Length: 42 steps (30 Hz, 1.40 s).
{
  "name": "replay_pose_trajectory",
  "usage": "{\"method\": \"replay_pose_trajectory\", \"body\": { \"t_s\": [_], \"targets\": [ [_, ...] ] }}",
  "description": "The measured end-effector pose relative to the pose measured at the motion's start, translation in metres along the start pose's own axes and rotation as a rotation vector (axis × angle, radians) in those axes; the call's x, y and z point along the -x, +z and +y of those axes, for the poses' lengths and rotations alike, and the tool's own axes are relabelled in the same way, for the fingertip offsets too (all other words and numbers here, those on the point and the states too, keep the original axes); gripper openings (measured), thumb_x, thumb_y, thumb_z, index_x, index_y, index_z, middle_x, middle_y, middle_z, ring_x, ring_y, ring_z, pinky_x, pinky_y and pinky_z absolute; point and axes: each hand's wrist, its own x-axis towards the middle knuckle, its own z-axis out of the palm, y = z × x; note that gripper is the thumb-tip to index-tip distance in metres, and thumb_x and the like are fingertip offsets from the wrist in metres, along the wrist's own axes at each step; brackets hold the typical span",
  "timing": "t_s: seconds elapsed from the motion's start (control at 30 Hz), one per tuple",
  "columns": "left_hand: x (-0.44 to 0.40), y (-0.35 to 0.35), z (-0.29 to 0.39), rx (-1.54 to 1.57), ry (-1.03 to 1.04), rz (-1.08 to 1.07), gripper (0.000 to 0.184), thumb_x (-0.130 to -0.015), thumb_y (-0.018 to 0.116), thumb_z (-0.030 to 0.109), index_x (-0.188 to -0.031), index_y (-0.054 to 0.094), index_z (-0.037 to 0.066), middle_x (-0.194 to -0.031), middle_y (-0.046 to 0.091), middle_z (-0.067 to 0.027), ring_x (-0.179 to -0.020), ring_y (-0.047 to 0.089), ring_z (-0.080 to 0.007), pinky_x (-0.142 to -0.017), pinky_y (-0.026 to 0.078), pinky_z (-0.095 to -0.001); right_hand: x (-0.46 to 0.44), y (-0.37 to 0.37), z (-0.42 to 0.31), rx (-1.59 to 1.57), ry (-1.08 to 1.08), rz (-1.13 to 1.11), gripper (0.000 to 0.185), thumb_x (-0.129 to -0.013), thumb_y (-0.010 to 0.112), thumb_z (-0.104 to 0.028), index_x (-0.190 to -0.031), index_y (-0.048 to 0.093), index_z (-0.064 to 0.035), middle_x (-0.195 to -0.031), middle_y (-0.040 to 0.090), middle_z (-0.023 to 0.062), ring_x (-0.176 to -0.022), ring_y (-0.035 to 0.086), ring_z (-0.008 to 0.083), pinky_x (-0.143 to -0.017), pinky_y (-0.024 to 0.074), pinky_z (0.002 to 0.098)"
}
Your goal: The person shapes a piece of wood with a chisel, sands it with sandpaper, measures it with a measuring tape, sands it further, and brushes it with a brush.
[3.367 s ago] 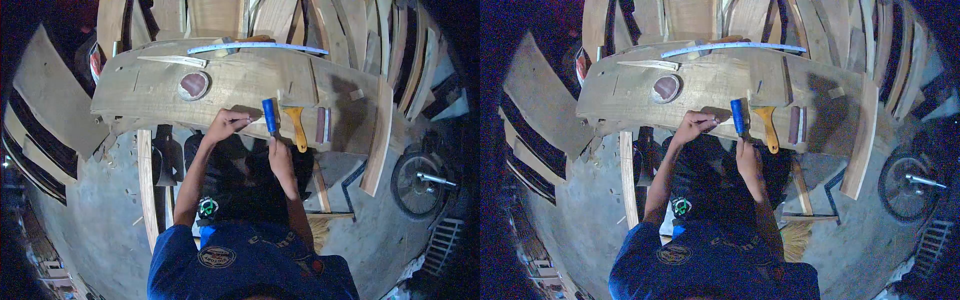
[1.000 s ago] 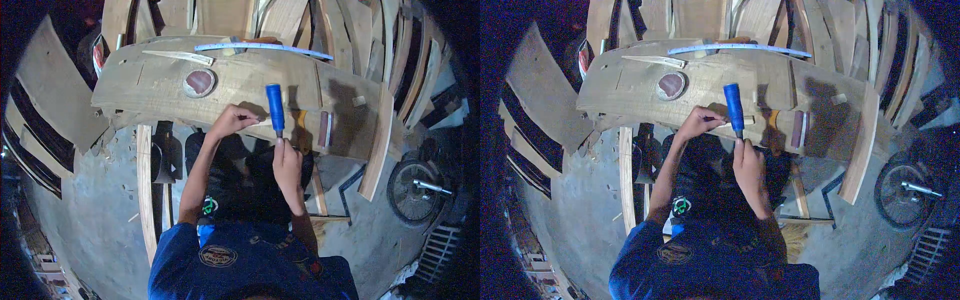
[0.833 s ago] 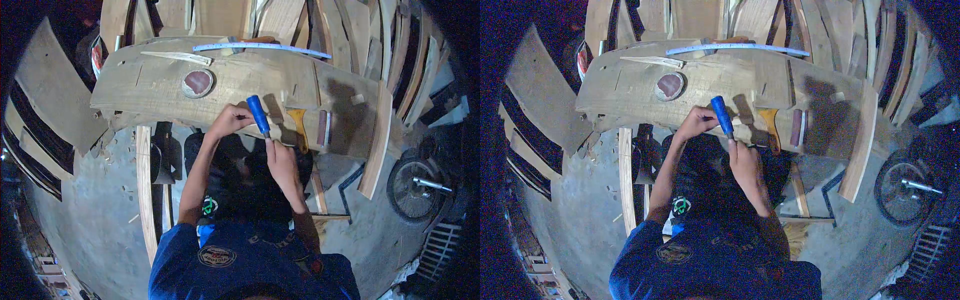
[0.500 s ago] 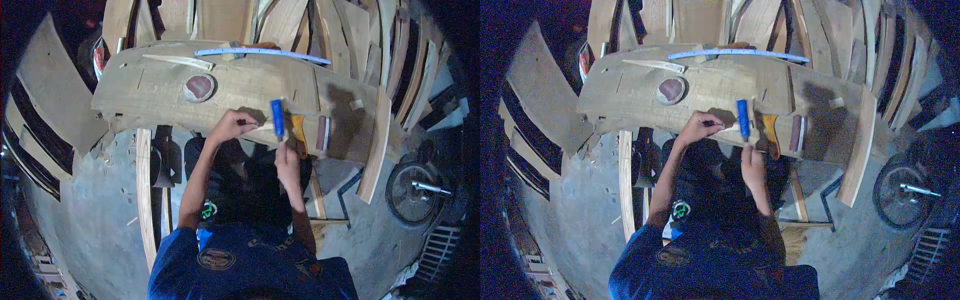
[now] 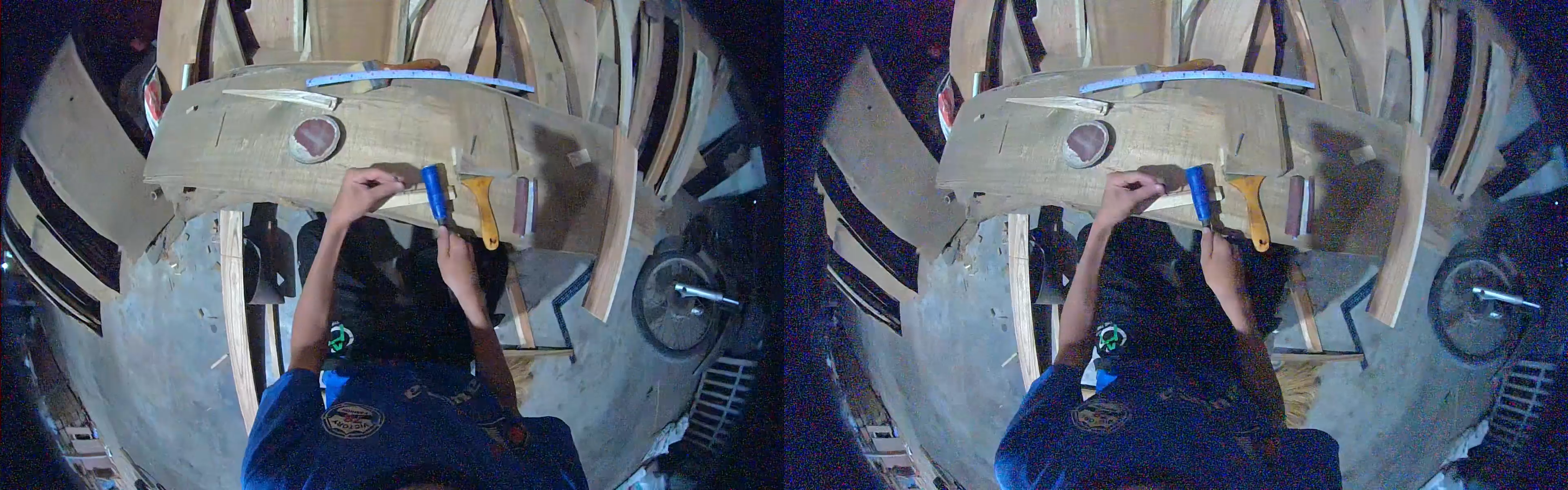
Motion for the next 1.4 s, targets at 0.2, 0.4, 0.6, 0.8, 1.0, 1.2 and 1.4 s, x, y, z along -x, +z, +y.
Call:
{"method": "replay_pose_trajectory", "body": {
  "t_s": [0.2,0.4,0.6,0.8,1.0,1.2,1.4],
  "targets": [
    [0.000,0.002,0.007,-0.010,-0.099,-0.035,0.006,-0.069,0.064,0.007,-0.070,0.062,0.000,-0.062,0.057,-0.0013,-0.056,0.048,-0.0043,-0.050,0.038,-0.0189,0.001,0.002,-0.004,-0.065,0.030,0.009,0.033,-0.085,0.035,-0.024,-0.072,0.051,0.0023,-0.067,0.051,0.0233,-0.067,0.050,0.0393,-0.053,0.0391,0.0434],
    [-0.001,0.002,0.002,-0.075,-0.125,-0.092,0.007,-0.069,0.064,0.009,-0.070,0.063,0.002,-0.055,0.052,0.0026,-0.048,0.040,-0.0014,-0.042,0.031,-0.0175,0.001,0.000,-0.006,-0.086,0.046,0.000,0.034,-0.085,0.036,-0.025,-0.073,0.051,0.0023,-0.067,0.051,0.0237,-0.068,0.049,0.0400,-0.053,0.0384,0.0441],
    [-0.002,0.003,0.002,-0.075,-0.102,-0.104,0.006,-0.069,0.064,0.009,-0.070,0.063,0.003,-0.055,0.051,0.0027,-0.049,0.041,-0.0021,-0.043,0.032,-0.0184,0.001,0.003,-0.004,-0.071,0.059,-0.005,0.034,-0.085,0.036,-0.025,-0.073,0.051,0.0027,-0.066,0.049,0.0247,-0.068,0.048,0.0406,-0.052,0.0376,0.0434],
    [-0.003,0.004,0.002,-0.111,-0.075,-0.125,0.006,-0.069,0.064,0.008,-0.070,0.062,0.003,-0.055,0.051,0.0020,-0.050,0.041,-0.0023,-0.045,0.034,-0.0186,0.001,0.001,-0.006,-0.088,0.068,-0.013,0.035,-0.085,0.035,-0.026,-0.073,0.051,0.0025,-0.067,0.050,0.0244,-0.067,0.049,0.0405,-0.052,0.0378,0.0435],
    [-0.003,0.006,0.002,-0.138,-0.035,-0.144,0.007,-0.069,0.063,0.007,-0.073,0.062,0.002,-0.058,0.054,-0.0004,-0.053,0.044,-0.0030,-0.048,0.036,-0.0192,0.001,0.003,-0.005,-0.077,0.058,-0.008,0.033,-0.085,0.035,-0.025,-0.075,0.050,0.0017,-0.068,0.050,0.0240,-0.067,0.049,0.0402,-0.053,0.0384,0.0436],
    [0.000,0.007,0.011,-0.190,-0.002,-0.196,0.011,-0.069,0.063,0.007,-0.079,0.061,0.001,-0.068,0.060,-0.0051,-0.061,0.051,-0.0066,-0.055,0.042,-0.0213,-0.002,-0.005,-0.010,-0.138,-0.061,0.061,0.031,-0.085,0.036,-0.024,-0.074,0.050,0.0020,-0.065,0.050,0.0229,-0.064,0.050,0.0391,-0.050,0.0372,0.0426],
    [0.000,0.007,0.009,-0.257,0.062,-0.196,0.012,-0.068,0.063,0.008,-0.078,0.062,0.002,-0.071,0.061,-0.0073,-0.061,0.054,-0.0110,-0.057,0.043,-0.0234,0.009,-0.050,-0.079,-0.148,-0.062,0.097,0.025,-0.083,0.041,-0.019,-0.068,0.049,-0.0003,-0.053,0.048,0.0198,-0.052,0.050,0.0352,-0.044,0.0351,0.0432]
  ]
}}
